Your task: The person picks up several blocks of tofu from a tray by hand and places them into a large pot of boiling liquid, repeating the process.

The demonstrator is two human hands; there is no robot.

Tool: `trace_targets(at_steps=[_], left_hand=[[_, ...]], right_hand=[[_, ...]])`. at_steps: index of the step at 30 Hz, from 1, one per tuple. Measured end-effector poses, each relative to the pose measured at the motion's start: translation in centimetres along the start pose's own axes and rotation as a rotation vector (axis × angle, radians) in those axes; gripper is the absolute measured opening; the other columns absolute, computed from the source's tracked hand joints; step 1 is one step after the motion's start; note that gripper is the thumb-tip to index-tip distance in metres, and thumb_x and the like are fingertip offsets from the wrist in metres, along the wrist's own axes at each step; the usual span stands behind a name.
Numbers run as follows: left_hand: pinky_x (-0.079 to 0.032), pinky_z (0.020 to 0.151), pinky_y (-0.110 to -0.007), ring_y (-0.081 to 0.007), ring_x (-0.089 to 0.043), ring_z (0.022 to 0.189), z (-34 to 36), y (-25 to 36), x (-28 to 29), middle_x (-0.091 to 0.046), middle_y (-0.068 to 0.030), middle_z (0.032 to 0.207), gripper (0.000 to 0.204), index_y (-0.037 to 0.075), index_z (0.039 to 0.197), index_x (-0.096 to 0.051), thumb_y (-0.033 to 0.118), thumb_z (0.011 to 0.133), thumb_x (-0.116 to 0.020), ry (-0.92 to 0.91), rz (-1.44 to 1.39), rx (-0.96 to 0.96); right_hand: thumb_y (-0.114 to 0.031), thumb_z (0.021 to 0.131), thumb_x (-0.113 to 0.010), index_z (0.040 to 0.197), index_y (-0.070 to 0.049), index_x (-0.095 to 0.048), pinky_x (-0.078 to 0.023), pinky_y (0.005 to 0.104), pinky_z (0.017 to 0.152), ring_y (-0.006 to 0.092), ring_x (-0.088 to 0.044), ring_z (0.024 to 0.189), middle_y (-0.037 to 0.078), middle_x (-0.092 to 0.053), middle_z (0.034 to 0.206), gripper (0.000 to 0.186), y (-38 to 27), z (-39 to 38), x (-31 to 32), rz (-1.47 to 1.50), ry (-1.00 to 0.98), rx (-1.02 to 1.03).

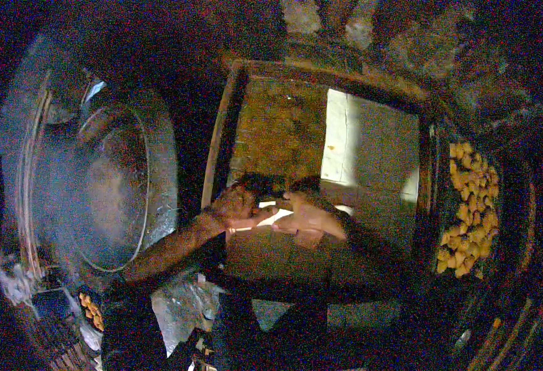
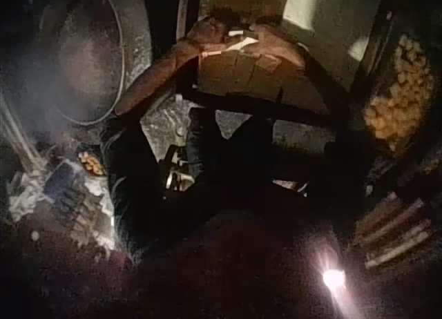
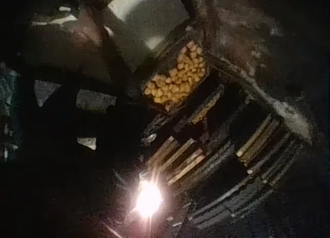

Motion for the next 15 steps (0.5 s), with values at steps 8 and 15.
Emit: trace_targets(at_steps=[8, 15], left_hand=[[-0.048, 0.085, -0.044, -0.0399, -0.060, 0.092, -0.6, -0.4, -0.2, -0.060, -0.0254, 0.098, 0.070, -0.005, 0.110, -0.056, 0.059, 0.081, -0.054, 0.165, -0.048, -0.119], [-0.039, 0.099, -0.044, -0.0385, -0.049, 0.114, 0.1, 0.0, 0.5, -0.053, -0.0258, 0.119, 0.084, -0.003, 0.123, -0.046, 0.061, 0.072, -0.063, 0.032, -0.108, -0.152]], right_hand=[[-0.039, 0.061, -0.080, 0.133, 0.010, -0.034, -0.039, 0.0364, 0.099, 0.0344, -0.046, 0.121, 0.027, -0.046, 0.129, 0.099, -2.4, -0.9, 0.8, 0.079, -0.134, -0.013], [-0.036, 0.065, -0.079, 0.132, 0.006, -0.035, -0.047, 0.0347, 0.083, 0.0305, -0.056, 0.100, 0.021, -0.055, 0.113, 0.090, -2.5, -1.8, 1.2, 0.063, -0.144, -0.104]])
Point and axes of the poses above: each hand's wrist, its own z-axis towards the middle knuckle, its own x-axis out of the back of the hand, y = z × x, the point moved 5 cm from there along z, towards the middle knuckle
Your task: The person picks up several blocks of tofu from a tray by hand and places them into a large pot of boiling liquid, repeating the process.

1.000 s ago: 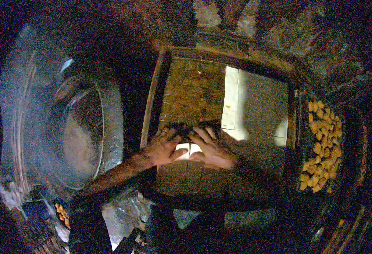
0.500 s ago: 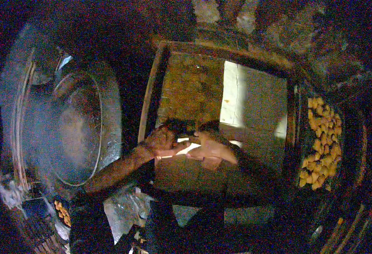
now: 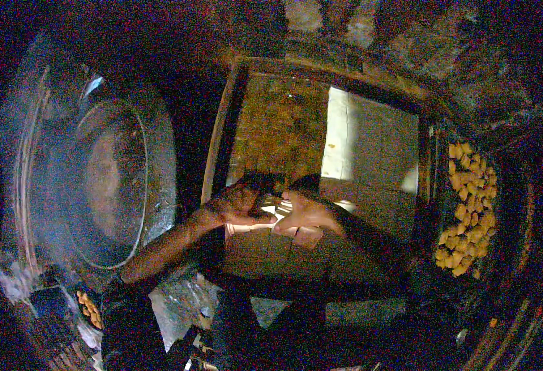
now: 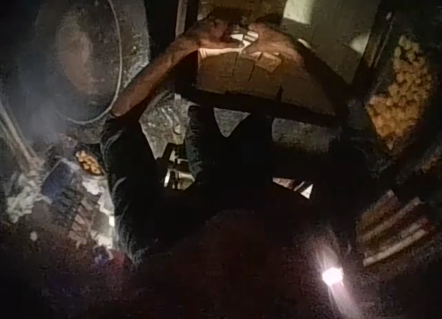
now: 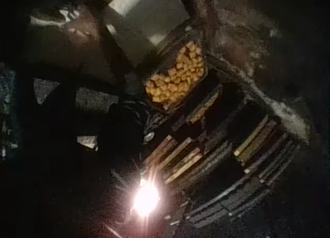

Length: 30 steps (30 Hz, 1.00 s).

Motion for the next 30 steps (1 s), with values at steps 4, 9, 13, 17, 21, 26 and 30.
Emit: trace_targets(at_steps=[4, 9, 13, 17, 21, 26, 30], left_hand=[[-0.037, 0.102, -0.043, -0.0394, -0.047, 0.117, 0.1, -1.2, -1.1, -0.051, -0.0272, 0.122, 0.093, -0.005, 0.126, -0.043, 0.066, 0.070, -0.063, -0.091, -0.008, -0.047], [-0.035, 0.101, -0.047, -0.0390, -0.048, 0.115, -1.5, 0.4, -0.4, -0.052, -0.0238, 0.119, 0.085, 0.001, 0.125, -0.047, 0.064, 0.071, -0.064, 0.080, 0.153, -0.039], [-0.036, 0.096, -0.056, -0.0349, -0.050, 0.108, -4.1, 2.5, -0.3, -0.053, -0.0185, 0.114, 0.074, 0.004, 0.120, -0.051, 0.060, 0.074, -0.061, 0.106, 0.323, 0.024], [-0.038, 0.085, -0.053, -0.0299, -0.052, 0.100, -6.4, 4.8, -0.8, -0.054, -0.0133, 0.108, 0.060, 0.006, 0.119, -0.053, 0.049, 0.078, -0.060, 0.251, 0.503, -0.036], [-0.038, 0.083, -0.051, -0.0258, -0.052, 0.093, -6.6, 5.3, -2.3, -0.053, -0.0084, 0.099, 0.052, 0.009, 0.117, -0.055, 0.040, 0.076, -0.062, 0.294, 0.534, -0.027], [-0.041, 0.084, -0.049, -0.0284, -0.055, 0.096, -5.4, 3.0, -1.2, -0.056, -0.0087, 0.106, 0.055, 0.011, 0.120, -0.055, 0.043, 0.076, -0.061, 0.256, 0.538, -0.090], [-0.051, 0.074, -0.040, -0.0315, -0.063, 0.090, 1.2, -1.6, 1.9, -0.064, -0.0180, 0.097, 0.068, 0.004, 0.115, -0.058, 0.062, 0.079, -0.056, -0.025, -0.078, -0.149]], right_hand=[[-0.026, 0.072, -0.076, 0.126, -0.001, -0.037, -0.045, 0.0315, 0.053, 0.0217, -0.056, 0.066, 0.009, -0.057, 0.082, 0.071, 0.5, -0.3, -1.5, 0.066, -0.023, 0.024], [-0.021, 0.078, -0.072, 0.127, -0.005, -0.036, -0.049, 0.0347, 0.058, 0.0215, -0.060, 0.071, 0.010, -0.060, 0.081, 0.063, -0.7, -0.9, -1.2, -0.064, -0.163, 0.078], [-0.031, 0.077, -0.068, 0.132, -0.005, -0.037, -0.041, 0.0436, 0.092, 0.0294, -0.052, 0.104, 0.016, -0.058, 0.107, 0.068, 1.4, -2.1, -2.7, -0.677, 0.431, 0.549], [-0.042, 0.080, -0.058, 0.120, -0.008, -0.055, -0.038, 0.0466, 0.097, 0.0297, -0.049, 0.110, 0.012, -0.057, 0.116, 0.053, 2.2, -3.6, -4.8, -0.962, 0.846, 0.710], [-0.033, 0.081, -0.053, 0.119, -0.012, -0.058, -0.041, 0.0460, 0.094, 0.0287, -0.051, 0.107, 0.008, -0.059, 0.115, 0.043, 3.2, -4.3, -5.4, -1.091, 0.980, 0.788], [-0.024, 0.080, -0.060, 0.128, -0.013, -0.050, -0.046, 0.0401, 0.088, 0.0312, -0.057, 0.103, 0.012, -0.057, 0.120, 0.050, 2.8, -0.6, -2.6, -0.848, 0.483, 0.575], [-0.045, 0.071, -0.075, 0.134, -0.001, -0.038, -0.048, 0.0372, 0.089, 0.0305, -0.055, 0.110, 0.018, -0.054, 0.122, 0.085, 3.1, 2.9, 0.9, -0.145, 0.109, 0.271]])
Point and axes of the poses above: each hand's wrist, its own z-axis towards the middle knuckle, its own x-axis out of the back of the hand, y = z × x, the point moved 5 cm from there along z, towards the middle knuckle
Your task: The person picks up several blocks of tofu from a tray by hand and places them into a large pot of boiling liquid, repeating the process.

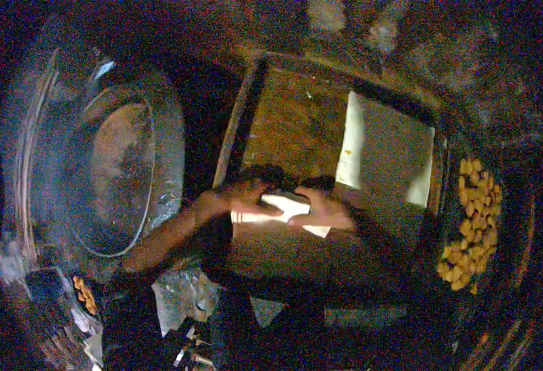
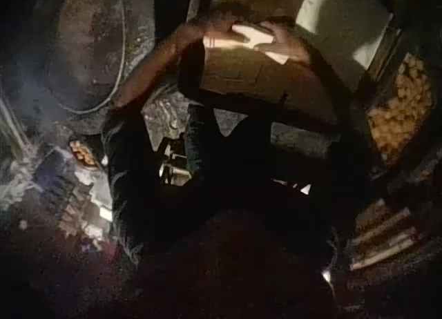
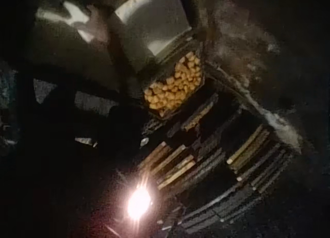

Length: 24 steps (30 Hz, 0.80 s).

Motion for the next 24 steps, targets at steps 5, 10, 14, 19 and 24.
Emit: trace_targets(at_steps=[5, 10, 14, 19, 24], left_hand=[[-0.051, 0.075, -0.037, -0.0240, -0.063, 0.087, -1.7, -3.3, 1.4, -0.065, -0.0125, 0.098, 0.070, 0.007, 0.117, -0.058, 0.065, 0.079, -0.055, -0.339, -0.451, 0.550], [-0.046, 0.051, -0.026, -0.0101, -0.059, 0.059, -11.2, -1.3, -2.1, -0.064, 0.0009, 0.076, 0.065, 0.008, 0.104, -0.065, 0.067, 0.075, -0.058, -0.280, -1.319, 0.559], [-0.044, 0.059, -0.025, -0.0095, -0.055, 0.075, -20.1, 3.2, 3.4, -0.060, -0.0029, 0.091, 0.072, 0.005, 0.118, -0.048, 0.064, 0.077, -0.059, -0.129, -1.332, 0.686], [-0.048, 0.076, -0.028, -0.0150, -0.053, 0.099, -33.0, 4.5, 2.9, -0.052, -0.0127, 0.127, 0.097, 0.005, 0.145, -0.022, 0.071, 0.080, -0.049, 0.099, -1.335, 0.941], [-0.044, 0.086, -0.031, -0.0173, -0.052, 0.101, -41.3, 3.9, 1.4, -0.047, -0.0147, 0.132, 0.087, 0.006, 0.145, -0.022, 0.062, 0.085, -0.050, 0.472, -1.358, 0.822]], right_hand=[[-0.044, 0.079, -0.067, 0.129, 0.004, -0.045, -0.030, 0.0365, 0.105, 0.0256, -0.044, 0.124, 0.016, -0.058, 0.119, 0.072, -7.6, -0.2, 5.8, 0.420, -0.405, -0.349], [-0.041, 0.081, -0.067, 0.129, 0.002, -0.044, -0.034, 0.0360, 0.101, 0.0244, -0.047, 0.119, 0.015, -0.058, 0.117, 0.069, -12.4, -3.4, 4.0, 0.488, -0.400, -0.329], [-0.038, 0.081, -0.067, 0.130, 0.001, -0.044, -0.037, 0.0355, 0.098, 0.0235, -0.049, 0.115, 0.015, -0.058, 0.116, 0.066, -17.4, -2.8, 0.2, 0.523, -0.477, -0.332], [-0.034, 0.082, -0.066, 0.130, 0.000, -0.043, -0.040, 0.0349, 0.093, 0.0223, -0.052, 0.110, 0.014, -0.058, 0.114, 0.063, -24.3, 2.3, -7.3, 0.453, -0.712, -0.294], [-0.031, 0.084, -0.066, 0.131, -0.001, -0.042, -0.044, 0.0344, 0.089, 0.0211, -0.054, 0.105, 0.013, -0.058, 0.112, 0.061, -32.6, 7.1, -12.0, 0.307, -0.861, -0.226]])
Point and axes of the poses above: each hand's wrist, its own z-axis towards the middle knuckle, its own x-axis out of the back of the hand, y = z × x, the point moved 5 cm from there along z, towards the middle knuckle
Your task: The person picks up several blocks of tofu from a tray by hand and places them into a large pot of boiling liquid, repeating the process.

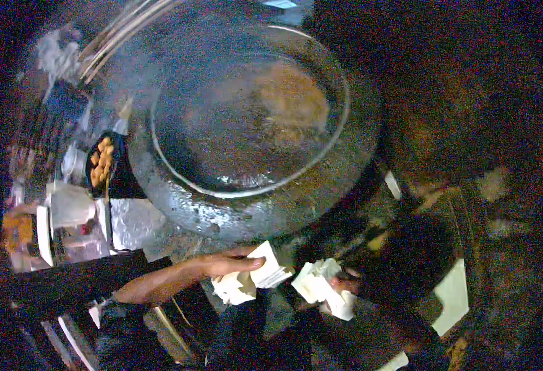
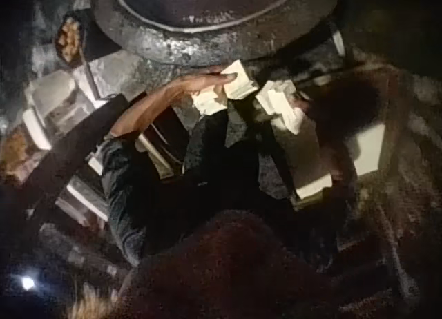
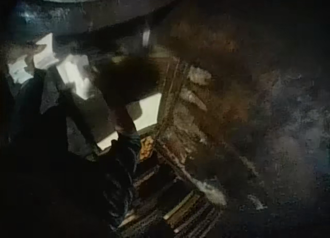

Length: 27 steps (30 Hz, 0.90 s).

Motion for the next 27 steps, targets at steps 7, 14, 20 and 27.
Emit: trace_targets(at_steps=[7, 14, 20, 27], left_hand=[[-0.046, 0.088, -0.036, -0.0226, -0.057, 0.101, 4.6, -1.4, 17.0, -0.060, -0.0150, 0.111, 0.046, 0.003, 0.121, -0.050, 0.031, 0.086, -0.062, 0.281, 0.476, -0.335], [-0.051, 0.073, -0.044, -0.0332, -0.065, 0.083, 14.9, -6.3, 31.1, -0.067, -0.0169, 0.095, 0.061, 0.009, 0.117, -0.055, 0.048, 0.071, -0.067, 0.392, 0.690, -0.126], [-0.051, 0.075, -0.047, -0.0374, -0.064, 0.088, 17.0, -8.7, 28.7, -0.067, -0.0176, 0.095, 0.053, 0.011, 0.115, -0.055, 0.040, 0.073, -0.069, 0.587, 1.029, -0.057], [-0.048, 0.076, -0.052, -0.0427, -0.061, 0.083, 5.3, -1.8, 10.8, -0.064, -0.0226, 0.091, 0.036, 0.006, 0.107, -0.057, 0.028, 0.081, -0.047, 0.679, 0.985, -0.280]], right_hand=[[-0.031, 0.081, -0.068, 0.126, -0.002, -0.046, -0.047, 0.0334, 0.082, 0.0235, -0.057, 0.100, 0.013, -0.060, 0.105, 0.058, -10.3, 21.2, 2.2, -0.949, -0.178, 0.454], [-0.035, 0.070, -0.068, 0.114, -0.009, -0.054, -0.047, 0.0394, 0.080, 0.0283, -0.059, 0.095, 0.013, -0.061, 0.105, 0.053, -13.4, 39.2, 6.0, -1.333, -0.099, 0.126], [-0.033, 0.072, -0.065, 0.110, -0.011, -0.058, -0.047, 0.0458, 0.080, 0.0330, -0.059, 0.099, 0.015, -0.062, 0.105, 0.044, -11.1, 39.4, 4.6, -1.528, 0.013, 0.252], [-0.013, 0.078, -0.052, 0.114, -0.001, -0.053, -0.045, 0.0469, 0.087, 0.0398, -0.054, 0.104, 0.022, -0.056, 0.111, 0.038, -10.6, 21.9, 0.1, -1.519, 0.169, 0.453]])
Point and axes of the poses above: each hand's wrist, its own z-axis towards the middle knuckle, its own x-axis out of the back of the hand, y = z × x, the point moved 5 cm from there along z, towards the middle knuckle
